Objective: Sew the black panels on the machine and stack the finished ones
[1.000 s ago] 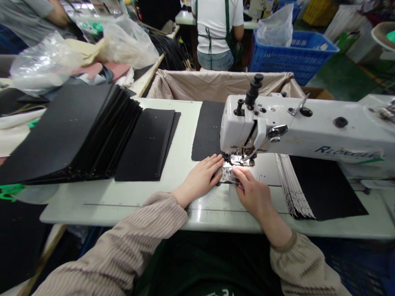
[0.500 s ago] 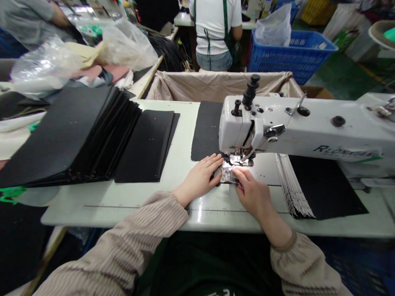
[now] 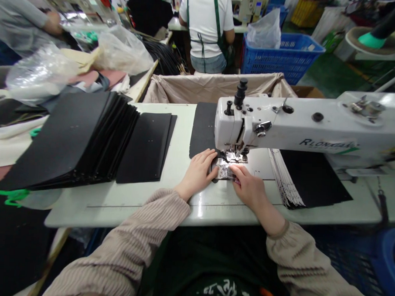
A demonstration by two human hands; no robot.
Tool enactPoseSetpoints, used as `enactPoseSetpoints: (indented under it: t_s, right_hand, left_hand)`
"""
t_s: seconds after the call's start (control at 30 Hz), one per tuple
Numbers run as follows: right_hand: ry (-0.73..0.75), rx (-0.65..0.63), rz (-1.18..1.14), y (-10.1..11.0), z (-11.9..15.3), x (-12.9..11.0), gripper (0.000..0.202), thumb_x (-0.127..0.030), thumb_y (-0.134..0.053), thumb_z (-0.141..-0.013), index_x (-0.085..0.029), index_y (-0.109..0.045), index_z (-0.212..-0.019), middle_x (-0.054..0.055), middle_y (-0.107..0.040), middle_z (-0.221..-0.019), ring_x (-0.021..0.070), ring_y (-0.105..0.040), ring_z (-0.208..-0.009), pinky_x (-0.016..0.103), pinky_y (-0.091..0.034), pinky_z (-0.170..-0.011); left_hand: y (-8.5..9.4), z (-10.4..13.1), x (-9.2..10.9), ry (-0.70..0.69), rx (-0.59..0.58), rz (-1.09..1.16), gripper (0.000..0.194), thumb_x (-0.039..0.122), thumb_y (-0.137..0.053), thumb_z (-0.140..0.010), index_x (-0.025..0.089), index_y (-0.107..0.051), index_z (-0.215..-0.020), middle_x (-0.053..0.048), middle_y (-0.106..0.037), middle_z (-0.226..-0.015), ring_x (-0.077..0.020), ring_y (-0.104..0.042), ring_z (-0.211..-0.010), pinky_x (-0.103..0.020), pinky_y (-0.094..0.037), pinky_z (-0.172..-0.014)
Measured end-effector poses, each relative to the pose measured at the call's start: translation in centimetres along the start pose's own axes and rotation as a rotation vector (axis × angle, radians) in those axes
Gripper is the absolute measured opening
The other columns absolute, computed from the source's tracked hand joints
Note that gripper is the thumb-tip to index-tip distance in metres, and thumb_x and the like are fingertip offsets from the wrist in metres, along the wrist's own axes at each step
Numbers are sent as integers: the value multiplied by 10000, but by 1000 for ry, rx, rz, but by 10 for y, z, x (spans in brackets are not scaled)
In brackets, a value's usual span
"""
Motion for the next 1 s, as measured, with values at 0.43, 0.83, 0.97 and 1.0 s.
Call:
enactPoseSetpoints:
  t_s: [0.43,0.83,0.97,1.0]
  right_hand:
    - [-9,27,-31,3,1,0,436,-264,-437,-931,-290,-482,-1364,11,-549,-1401,206,-639,-973,296,-465,-663]
    - [-1,69,-101,4,4,5,409,-265,-455,-928,-284,-511,-1332,26,-568,-1368,216,-637,-956,292,-446,-628]
    - [21,168,-283,15,8,10,381,-250,-463,-930,-258,-538,-1304,47,-601,-1304,213,-620,-1037,285,-483,-708]
    - [30,205,-341,20,11,12,361,-250,-459,-935,-250,-552,-1284,52,-613,-1281,210,-614,-1060,286,-491,-750]
  left_hand:
    - [3,-7,-10,140,-36,-196,560,438,-385,-1002,146,-365,-1480,-142,-636,-1267,-274,-562,-1231,-458,-351,-1110]
    - [51,169,12,322,-144,-237,310,359,-456,-982,288,-612,-1241,-94,-452,-1485,-361,-356,-1409,-636,-313,-1097]
    - [57,193,22,213,-294,-53,220,337,-438,-989,250,-638,-1015,-45,-491,-1463,-295,-327,-1443,-618,-210,-1169]
    - [56,189,24,192,-310,-22,205,327,-439,-987,239,-623,-973,-41,-497,-1458,-281,-323,-1447,-607,-185,-1183]
Point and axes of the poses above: each hand's wrist, its own z-axis away from the middle knuckle, its own y-axis out of the back of the hand, x = y × z, the point moved 8 cm from there along -z, towards the middle knuckle
